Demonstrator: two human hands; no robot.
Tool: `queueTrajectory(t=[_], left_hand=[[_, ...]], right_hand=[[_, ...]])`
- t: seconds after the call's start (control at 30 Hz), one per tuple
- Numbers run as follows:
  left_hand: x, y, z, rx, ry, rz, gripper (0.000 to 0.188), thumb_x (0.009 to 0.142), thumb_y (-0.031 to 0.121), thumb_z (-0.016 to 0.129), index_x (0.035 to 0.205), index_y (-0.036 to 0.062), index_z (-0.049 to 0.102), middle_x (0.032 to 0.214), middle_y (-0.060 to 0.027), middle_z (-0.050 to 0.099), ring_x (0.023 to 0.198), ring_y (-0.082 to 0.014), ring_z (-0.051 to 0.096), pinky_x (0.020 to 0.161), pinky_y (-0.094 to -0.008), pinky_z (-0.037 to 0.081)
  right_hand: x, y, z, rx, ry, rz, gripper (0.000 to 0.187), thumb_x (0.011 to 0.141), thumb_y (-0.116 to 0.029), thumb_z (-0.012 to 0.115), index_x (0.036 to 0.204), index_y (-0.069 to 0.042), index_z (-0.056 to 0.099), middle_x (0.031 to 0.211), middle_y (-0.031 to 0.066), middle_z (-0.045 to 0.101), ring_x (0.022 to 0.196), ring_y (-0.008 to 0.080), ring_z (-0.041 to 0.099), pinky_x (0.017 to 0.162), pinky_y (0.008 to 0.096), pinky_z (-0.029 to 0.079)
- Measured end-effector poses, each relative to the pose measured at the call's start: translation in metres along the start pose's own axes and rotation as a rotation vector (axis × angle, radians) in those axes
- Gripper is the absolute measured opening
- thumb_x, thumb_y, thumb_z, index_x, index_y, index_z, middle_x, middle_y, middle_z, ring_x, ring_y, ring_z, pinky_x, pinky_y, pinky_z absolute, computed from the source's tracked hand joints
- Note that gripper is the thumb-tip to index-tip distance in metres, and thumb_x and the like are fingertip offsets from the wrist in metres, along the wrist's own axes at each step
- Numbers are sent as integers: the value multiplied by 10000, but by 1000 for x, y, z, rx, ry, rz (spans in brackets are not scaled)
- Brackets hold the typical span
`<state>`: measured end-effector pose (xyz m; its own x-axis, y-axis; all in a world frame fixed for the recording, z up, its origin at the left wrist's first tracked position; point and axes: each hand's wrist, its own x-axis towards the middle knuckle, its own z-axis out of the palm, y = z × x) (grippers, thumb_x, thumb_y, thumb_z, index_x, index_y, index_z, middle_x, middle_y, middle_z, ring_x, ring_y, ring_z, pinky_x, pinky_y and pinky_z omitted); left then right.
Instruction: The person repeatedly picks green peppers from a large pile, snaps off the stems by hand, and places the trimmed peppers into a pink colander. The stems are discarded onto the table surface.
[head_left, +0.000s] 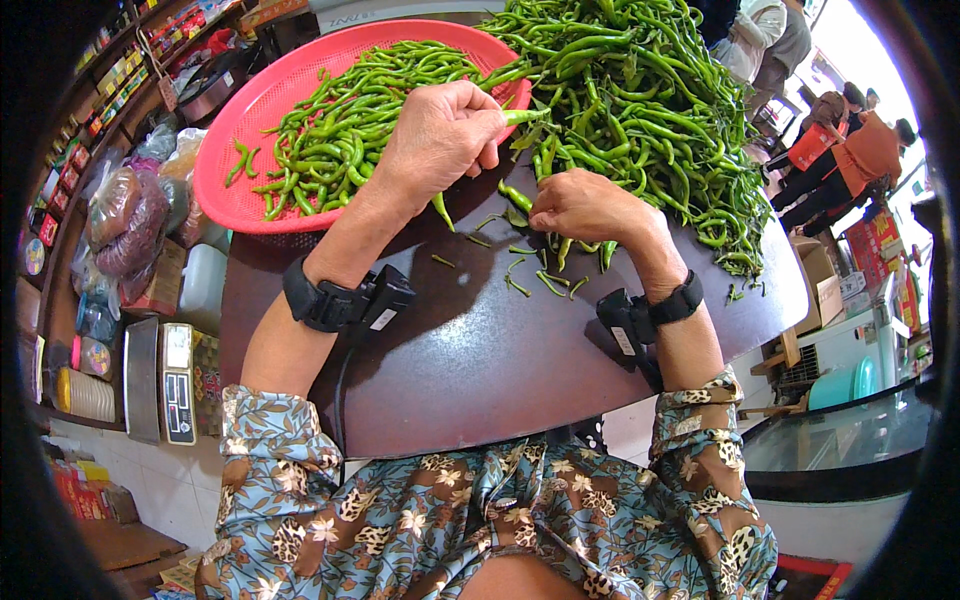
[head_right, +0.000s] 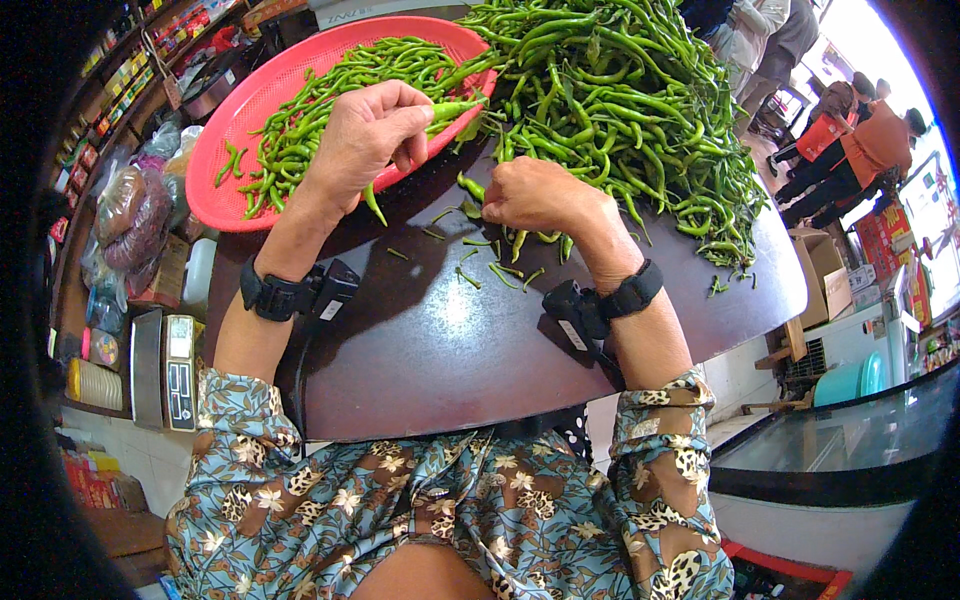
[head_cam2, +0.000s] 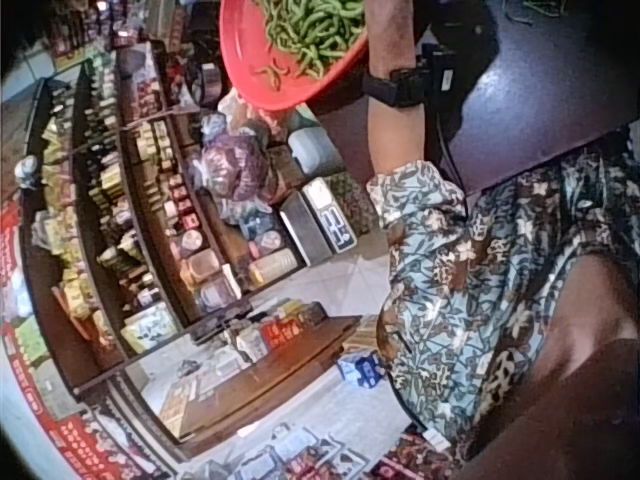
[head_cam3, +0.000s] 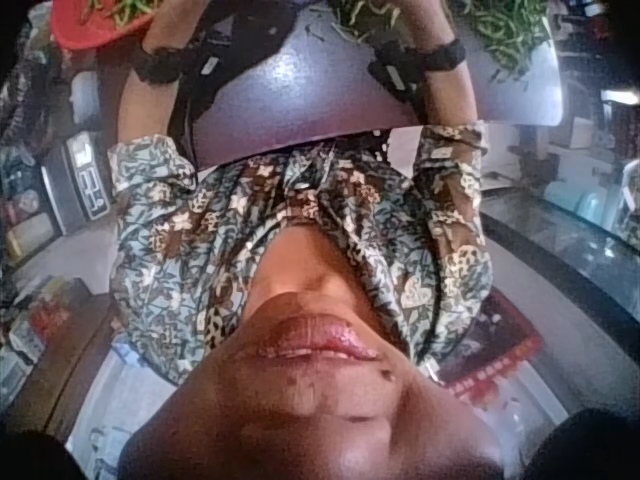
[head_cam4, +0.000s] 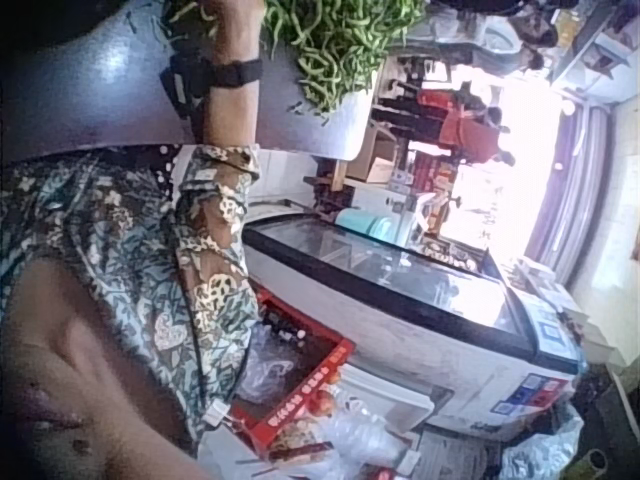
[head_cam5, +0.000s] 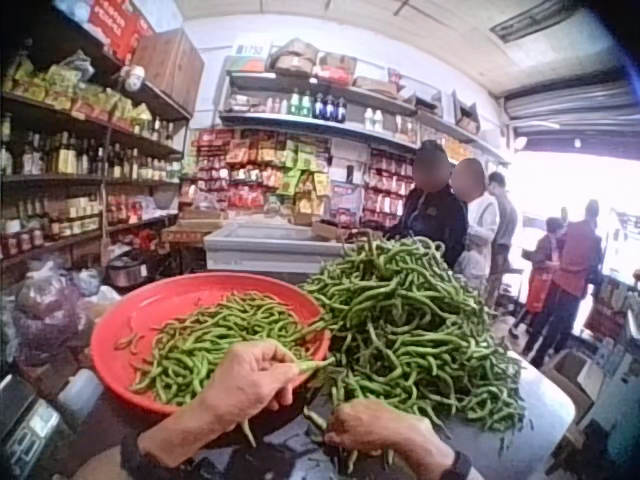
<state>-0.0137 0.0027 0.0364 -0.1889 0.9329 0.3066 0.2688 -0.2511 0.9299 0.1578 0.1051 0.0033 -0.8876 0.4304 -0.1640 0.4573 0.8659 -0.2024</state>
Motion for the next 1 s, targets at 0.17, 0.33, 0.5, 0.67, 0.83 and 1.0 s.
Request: queueTrajectory(t=[0.17,0.33,0.5,0.67,0.83,1.0], left_hand=[[0,0,1,-16,0,-3,129,839,133,554,835,6,577,617,-40,581,503,-71,517,472,-188,414],[0,-2,2,-40,7,20,118,835,110,550,853,-3,581,659,-47,597,549,-76,536,504,-184,426],[0,-2,1,-41,4,26,116,828,87,543,890,-6,572,691,-49,607,557,-60,531,513,-171,425],[0,-2,1,-37,-7,22,132,819,78,540,922,0,565,713,-37,609,535,-28,490,493,-144,398],[1,-2,0,-52,-1,36,134,808,73,545,922,6,567,704,-20,601,518,-7,464,456,-126,367],[0,-2,2,-54,6,26,136,804,70,553,924,7,568,701,-17,602,506,-5,458,431,-124,351]], right_hand=[[-9,-3,-11,150,-10,-13,286,735,-290,554,757,-25,662,673,165,611,656,287,599,628,387,470],[-14,3,-17,317,9,10,316,738,-312,576,708,-5,647,630,114,615,575,201,581,558,355,447],[-14,9,-20,395,16,20,339,760,-303,592,672,24,600,554,60,552,517,160,507,513,313,419],[-12,12,-18,360,165,14,282,757,-282,593,756,-2,629,611,107,583,567,203,549,557,339,436],[-8,16,-14,293,314,13,255,742,-260,592,851,-37,653,744,132,636,694,261,608,648,358,469],[-7,12,-10,236,175,-90,257,731,-241,583,894,-59,660,832,130,651,784,272,621,718,352,483]])
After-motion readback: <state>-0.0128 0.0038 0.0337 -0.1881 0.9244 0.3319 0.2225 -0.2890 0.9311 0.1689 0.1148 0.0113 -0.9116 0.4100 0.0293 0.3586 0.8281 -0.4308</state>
